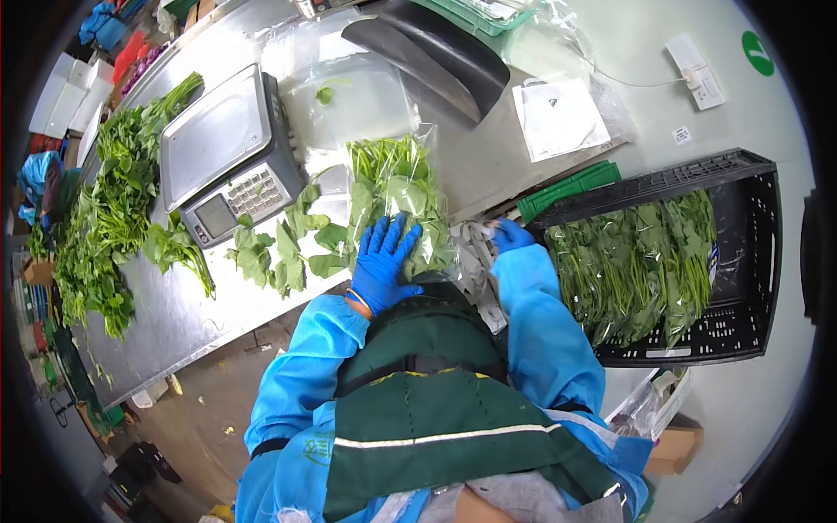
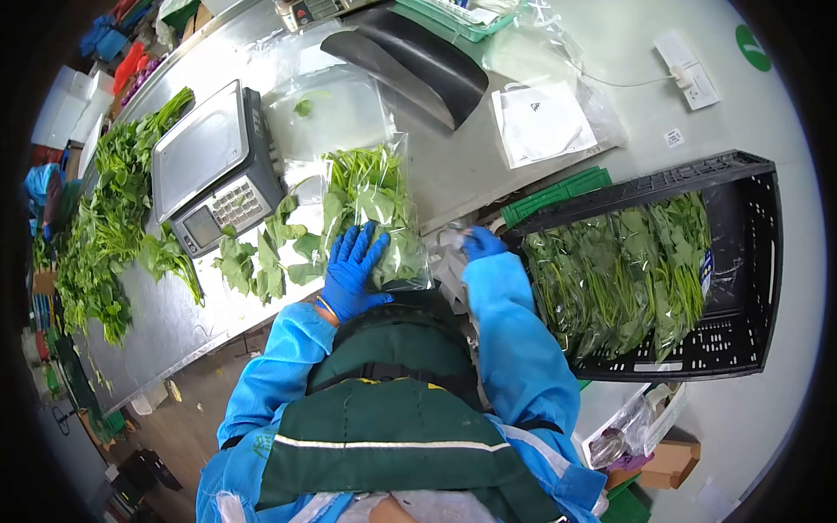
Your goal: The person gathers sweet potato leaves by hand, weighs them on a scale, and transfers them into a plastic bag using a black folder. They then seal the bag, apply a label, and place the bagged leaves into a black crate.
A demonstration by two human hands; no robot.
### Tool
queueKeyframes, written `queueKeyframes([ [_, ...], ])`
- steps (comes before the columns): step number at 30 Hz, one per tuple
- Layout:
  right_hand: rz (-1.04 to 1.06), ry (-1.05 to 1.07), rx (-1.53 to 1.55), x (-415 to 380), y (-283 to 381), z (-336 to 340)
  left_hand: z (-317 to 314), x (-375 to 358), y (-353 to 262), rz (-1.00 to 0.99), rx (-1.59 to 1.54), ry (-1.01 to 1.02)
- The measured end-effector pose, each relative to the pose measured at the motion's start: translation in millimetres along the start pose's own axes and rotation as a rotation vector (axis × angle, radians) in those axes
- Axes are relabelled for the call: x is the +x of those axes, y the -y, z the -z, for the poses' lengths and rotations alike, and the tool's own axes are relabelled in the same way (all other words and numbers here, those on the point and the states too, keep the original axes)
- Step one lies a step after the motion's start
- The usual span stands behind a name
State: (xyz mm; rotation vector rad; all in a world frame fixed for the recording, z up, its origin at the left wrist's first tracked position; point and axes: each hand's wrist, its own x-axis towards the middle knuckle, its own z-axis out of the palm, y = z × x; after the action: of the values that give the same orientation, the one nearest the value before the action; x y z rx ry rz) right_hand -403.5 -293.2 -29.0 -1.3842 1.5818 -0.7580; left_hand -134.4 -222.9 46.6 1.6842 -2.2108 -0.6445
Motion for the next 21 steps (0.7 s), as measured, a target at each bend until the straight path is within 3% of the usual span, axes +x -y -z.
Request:
queueKeyframes([
  [2,-0.068,-0.026,-0.039,-1.6,-37.6,28.1,-0.3,0.3,-0.8,-0.008,0.006,-0.004],
  [4,-0.105,0.129,-0.497,-7.4,-38.4,46.4,2.6,-2.5,-0.9,0.005,-0.037,-0.057],
  [5,-0.098,0.131,-0.499,-10.9,-29.9,47.1,4.8,-5.4,-0.6,0.019,-0.079,-0.108],
  [7,0.407,0.036,-0.732,-27.5,42.2,38.0,8.8,-17.7,3.6,0.038,-0.116,-0.162],
  [8,0.409,0.036,-0.729,-30.6,56.8,30.5,11.3,-29.9,10.5,0.06,-0.118,-0.201],
  [10,0.726,0.247,-0.765,-34.1,74.9,15.2,11.1,-53.2,27.6,0.078,-0.12,-0.238],
  [12,0.85,0.268,-0.803,-29.6,62.5,-9.4,-3.9,-70.8,53.5,0.165,-0.117,-0.217],
  [14,0.981,0.295,-0.839,-18.6,41.6,-27.6,-29.9,-79.5,81.1,0.117,-0.124,-0.247],
  [17,1.087,0.261,-0.424,5.6,42.8,-40.3,-19.8,-68.1,85.9,0.014,-0.077,-0.36],
  [18,1.098,0.261,-0.423,15.9,52.1,-39.0,-3.0,-55.7,84.3,-0.05,-0.024,-0.435],
  [20,0.722,0.249,0.036,36.7,73.0,-33.2,72.3,-24.9,66.9,-0.158,-0.112,-0.625],
  [21,0.66,0.107,0.093,36.8,111.9,-25.6,112.6,-6.6,61.5,-0.196,-0.243,-0.639],
])
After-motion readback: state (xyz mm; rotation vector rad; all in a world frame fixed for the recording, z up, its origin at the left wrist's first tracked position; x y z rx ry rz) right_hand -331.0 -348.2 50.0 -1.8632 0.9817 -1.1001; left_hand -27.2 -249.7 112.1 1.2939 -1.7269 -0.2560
